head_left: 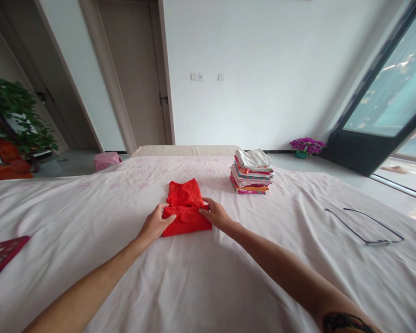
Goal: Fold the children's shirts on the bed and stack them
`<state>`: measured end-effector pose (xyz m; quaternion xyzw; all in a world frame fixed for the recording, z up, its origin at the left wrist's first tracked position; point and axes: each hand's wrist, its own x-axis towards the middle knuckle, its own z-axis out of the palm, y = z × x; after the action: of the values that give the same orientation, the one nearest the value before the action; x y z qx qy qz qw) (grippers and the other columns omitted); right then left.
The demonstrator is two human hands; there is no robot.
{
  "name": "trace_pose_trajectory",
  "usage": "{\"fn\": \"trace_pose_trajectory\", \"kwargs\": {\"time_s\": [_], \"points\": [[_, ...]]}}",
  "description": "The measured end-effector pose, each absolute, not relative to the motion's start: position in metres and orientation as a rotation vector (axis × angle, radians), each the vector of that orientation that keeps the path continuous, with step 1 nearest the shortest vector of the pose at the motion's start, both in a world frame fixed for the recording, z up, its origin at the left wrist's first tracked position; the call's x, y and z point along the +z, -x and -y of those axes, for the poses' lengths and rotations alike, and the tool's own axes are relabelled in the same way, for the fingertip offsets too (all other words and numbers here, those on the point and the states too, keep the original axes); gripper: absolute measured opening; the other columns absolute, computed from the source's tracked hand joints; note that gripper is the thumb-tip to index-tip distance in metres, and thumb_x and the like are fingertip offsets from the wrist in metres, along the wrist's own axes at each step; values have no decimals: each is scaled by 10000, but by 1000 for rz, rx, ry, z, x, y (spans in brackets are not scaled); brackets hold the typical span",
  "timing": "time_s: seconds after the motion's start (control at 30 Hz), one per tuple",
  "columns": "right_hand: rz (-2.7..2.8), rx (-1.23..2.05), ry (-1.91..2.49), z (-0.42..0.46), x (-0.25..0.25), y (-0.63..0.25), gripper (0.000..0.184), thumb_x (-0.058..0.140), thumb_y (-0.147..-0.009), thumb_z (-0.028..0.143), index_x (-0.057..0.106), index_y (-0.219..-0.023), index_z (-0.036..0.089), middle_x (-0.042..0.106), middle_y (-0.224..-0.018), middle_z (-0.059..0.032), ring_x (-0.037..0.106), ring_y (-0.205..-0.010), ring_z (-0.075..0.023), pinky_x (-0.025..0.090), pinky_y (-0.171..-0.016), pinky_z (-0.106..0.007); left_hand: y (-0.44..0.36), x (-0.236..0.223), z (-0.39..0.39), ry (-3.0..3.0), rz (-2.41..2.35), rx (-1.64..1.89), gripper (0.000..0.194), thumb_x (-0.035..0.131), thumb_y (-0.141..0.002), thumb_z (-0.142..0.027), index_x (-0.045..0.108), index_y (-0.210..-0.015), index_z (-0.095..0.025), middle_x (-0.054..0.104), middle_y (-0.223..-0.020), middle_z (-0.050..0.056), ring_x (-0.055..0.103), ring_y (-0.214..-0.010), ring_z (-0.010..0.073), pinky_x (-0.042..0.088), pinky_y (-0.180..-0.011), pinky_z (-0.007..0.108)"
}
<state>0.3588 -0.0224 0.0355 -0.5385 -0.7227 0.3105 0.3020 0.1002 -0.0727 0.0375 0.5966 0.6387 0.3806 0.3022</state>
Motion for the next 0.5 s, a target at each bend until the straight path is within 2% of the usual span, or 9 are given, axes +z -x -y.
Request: {"fn": "trace_pose_trajectory", "kwargs": {"time_s": [0.13, 0.2, 0.27, 0.4, 0.5], "points": [[1956, 744, 1465, 20, 35, -354, 466, 576, -880, 306, 526, -1338, 238, 717, -1048, -41, 659, -952, -194, 480, -813, -286, -100, 38, 69, -1801, -2008, 799, 341, 506, -882, -431, 595, -1155, -248, 713, -904, 32, 678, -850, 205, 468, -742, 287], [2046, 611, 1555, 21, 39, -353, 473, 608, -872, 342, 534, -1327, 241, 705, -1070, -55, 657, -957, -211, 473, -814, -303, -98, 40, 67, -1847, -2142, 616, 351, 519, -885, -452, 588, -1171, -261, 719, -917, 34, 682, -866, 228, 472, -733, 304], [2124, 437, 1560, 26, 46, -358, 487, 604, -884, 381, 519, -1340, 234, 673, -1131, -79, 649, -960, -221, 470, -802, -317, -93, 40, 68, -1944, -2175, 596, 382, 536, -889, -451, 555, -1213, -249, 716, -949, 43, 681, -882, 236, 487, -726, 315], [2260, 216, 1267, 46, 60, -381, 368, 547, -932, 359, 569, -1268, 211, 646, -1122, -93, 622, -961, -202, 458, -825, -315, -72, 38, 84, -2413, -1788, 979, 266, 498, -943, -363, 556, -1156, -216, 677, -1056, 67, 657, -972, 192, 509, -866, 324], [2488, 182, 928, 64, 63, -398, 342, 601, -899, 360, 614, -1211, 220, 650, -1134, -87, 594, -1032, -216, 432, -916, -343, -58, 36, 101, -2708, -1382, 931, 296, 560, -922, -367, 577, -1185, -230, 654, -1185, 69, 600, -1147, 196, 464, -1022, 350]]}}
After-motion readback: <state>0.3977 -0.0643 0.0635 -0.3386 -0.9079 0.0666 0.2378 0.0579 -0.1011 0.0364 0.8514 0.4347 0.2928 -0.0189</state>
